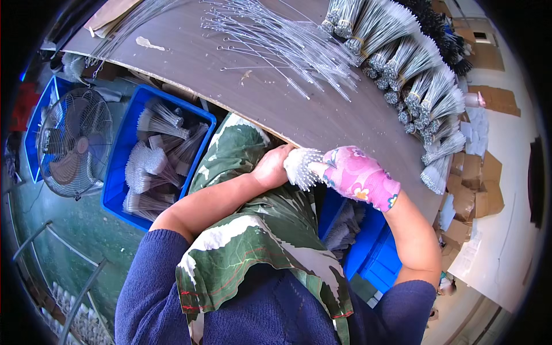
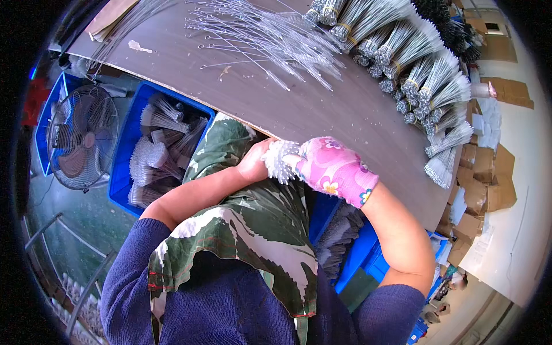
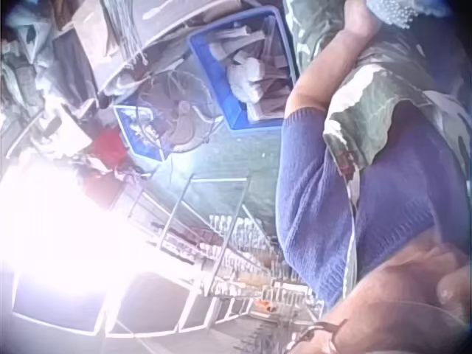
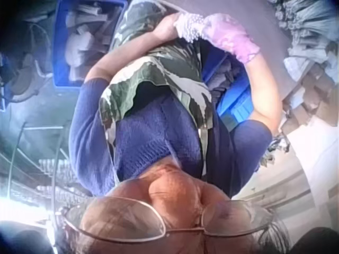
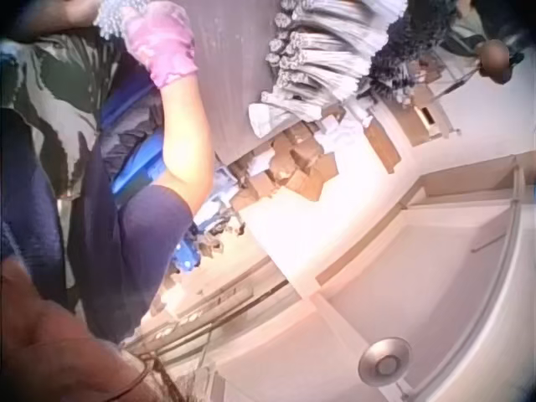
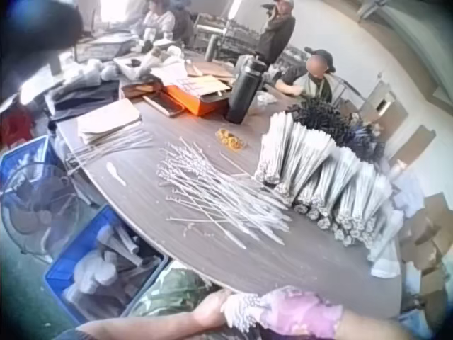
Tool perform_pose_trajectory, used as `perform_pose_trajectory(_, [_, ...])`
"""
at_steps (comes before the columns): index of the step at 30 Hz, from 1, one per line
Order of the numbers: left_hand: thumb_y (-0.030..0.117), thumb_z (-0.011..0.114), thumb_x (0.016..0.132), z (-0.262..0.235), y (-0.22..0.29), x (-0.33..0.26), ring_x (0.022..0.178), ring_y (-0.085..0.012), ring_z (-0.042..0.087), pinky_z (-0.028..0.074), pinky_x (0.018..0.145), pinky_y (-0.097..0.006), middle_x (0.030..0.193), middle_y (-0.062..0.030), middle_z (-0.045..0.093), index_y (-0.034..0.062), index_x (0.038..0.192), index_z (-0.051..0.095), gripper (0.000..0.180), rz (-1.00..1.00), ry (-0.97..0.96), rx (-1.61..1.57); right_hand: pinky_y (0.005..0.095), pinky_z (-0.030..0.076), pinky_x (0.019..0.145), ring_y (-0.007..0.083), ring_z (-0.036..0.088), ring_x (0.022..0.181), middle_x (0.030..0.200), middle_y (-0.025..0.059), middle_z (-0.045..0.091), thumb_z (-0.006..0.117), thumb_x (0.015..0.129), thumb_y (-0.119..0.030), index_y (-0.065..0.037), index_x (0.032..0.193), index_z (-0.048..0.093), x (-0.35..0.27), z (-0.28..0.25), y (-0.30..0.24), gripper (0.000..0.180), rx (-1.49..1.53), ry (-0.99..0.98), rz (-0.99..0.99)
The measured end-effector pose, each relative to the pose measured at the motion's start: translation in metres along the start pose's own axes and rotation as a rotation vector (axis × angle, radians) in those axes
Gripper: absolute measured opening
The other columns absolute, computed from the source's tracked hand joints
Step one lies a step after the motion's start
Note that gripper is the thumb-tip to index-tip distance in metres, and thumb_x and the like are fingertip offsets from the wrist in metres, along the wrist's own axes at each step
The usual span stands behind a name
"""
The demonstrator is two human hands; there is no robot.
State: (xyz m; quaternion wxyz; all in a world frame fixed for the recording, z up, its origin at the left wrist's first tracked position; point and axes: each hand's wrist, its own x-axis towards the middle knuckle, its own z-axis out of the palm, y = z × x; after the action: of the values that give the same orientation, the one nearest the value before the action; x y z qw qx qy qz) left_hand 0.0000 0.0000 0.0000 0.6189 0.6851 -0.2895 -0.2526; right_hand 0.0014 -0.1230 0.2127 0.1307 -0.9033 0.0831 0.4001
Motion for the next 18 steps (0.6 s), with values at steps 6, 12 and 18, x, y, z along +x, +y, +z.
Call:
perform_pose_trajectory(6, [0.023,0.064,0.074,0.004,0.004,0.001,0.097,-0.0361,0.057,0.045,0.084,-0.041,0.101,-0.0203,0.060,0.0043,0.112,0.050,0.044,0.023,0.014,0.008,0.0442,0.047,0.072,0.0374,0.061,0.080,0.083,0.0228,0.062,0.052,0.086,-0.042,-0.002,0.090,0.066,-0.005,-0.001,0.005,0.043,-0.009,-0.009,-0.004])
perform_pose_trajectory(12, [0.023,0.064,0.074,0.002,0.002,0.001,0.097,-0.0362,0.056,0.045,0.084,-0.042,0.101,-0.0203,0.060,0.0038,0.114,0.049,0.046,0.025,-0.013,0.060,0.0442,0.047,0.072,0.0381,0.061,0.080,0.085,0.0231,0.062,0.051,0.086,-0.041,-0.001,0.092,0.065,-0.009,-0.007,-0.003,0.043,-0.046,-0.032,0.007])
perform_pose_trajectory(18, [0.023,0.064,0.074,0.001,0.004,0.000,0.098,-0.0358,0.056,0.045,0.084,-0.042,0.102,-0.0203,0.060,0.0030,0.114,0.049,0.047,-0.010,-0.006,0.027,0.0413,0.046,0.069,0.0344,0.060,0.073,0.075,0.0198,0.062,0.054,0.086,-0.042,-0.001,0.091,0.065,-0.003,0.001,0.001,0.042,0.004,0.015,0.016])
